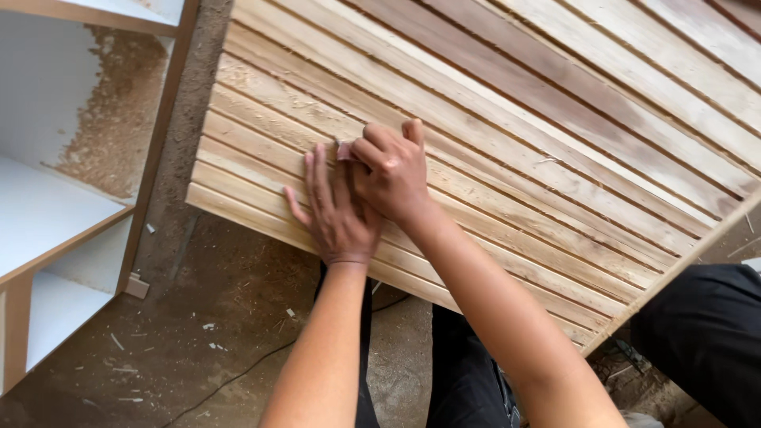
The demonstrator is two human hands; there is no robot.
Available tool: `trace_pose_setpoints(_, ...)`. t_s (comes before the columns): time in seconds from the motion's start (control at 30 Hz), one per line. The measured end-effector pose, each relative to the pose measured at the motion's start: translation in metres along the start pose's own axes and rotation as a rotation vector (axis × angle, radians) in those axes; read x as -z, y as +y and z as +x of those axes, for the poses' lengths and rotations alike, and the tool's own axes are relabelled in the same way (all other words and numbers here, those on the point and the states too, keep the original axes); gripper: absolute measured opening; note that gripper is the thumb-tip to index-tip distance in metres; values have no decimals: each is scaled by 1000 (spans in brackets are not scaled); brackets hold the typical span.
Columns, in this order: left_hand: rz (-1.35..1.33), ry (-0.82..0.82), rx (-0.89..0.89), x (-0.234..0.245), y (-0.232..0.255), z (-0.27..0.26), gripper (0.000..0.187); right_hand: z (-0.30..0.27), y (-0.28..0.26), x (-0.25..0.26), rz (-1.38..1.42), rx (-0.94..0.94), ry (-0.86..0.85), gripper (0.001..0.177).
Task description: The person sands a wooden slatted panel using a sanding block. They move the block back and forth along the slats, covering different sections of the panel. The person occasionally adjusts their grip and position to reach different areas.
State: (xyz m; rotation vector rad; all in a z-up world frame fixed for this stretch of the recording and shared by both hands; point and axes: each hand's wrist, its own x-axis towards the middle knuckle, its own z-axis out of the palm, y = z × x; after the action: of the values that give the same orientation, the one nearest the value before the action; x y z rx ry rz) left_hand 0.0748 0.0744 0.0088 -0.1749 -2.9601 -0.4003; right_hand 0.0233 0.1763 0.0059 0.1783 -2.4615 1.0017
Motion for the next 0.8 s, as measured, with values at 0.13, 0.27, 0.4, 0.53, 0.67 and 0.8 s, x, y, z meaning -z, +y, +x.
trace_pose_setpoints(0.13, -9, -26, -16, -1, 0, -3, 56, -25, 9, 45, -48, -13, -49, 15)
trace_pose_setpoints(0.27, 12, -18, -10, 2, 3, -2, 54, -68, 22, 109, -125, -110, -155, 17)
trace_pose_setpoints(0.4, 6, -4, -10, 2, 4, -1, 55, -104, 34, 134, -253, -145, -128, 14)
trace_pose_setpoints(0.53, 17, 12, -6, 4, 4, 1, 55, -76, 31, 90, -139, -121, -81, 15)
trace_pose_setpoints(0.67, 3, -28, -1, 3, 2, -2, 56, -39, 14, 41, -70, -71, -5, 16)
trace_pose_setpoints(0.8, -1, -27, -10, 3, 2, -1, 54, -43, 13, 55, -75, -69, -49, 13)
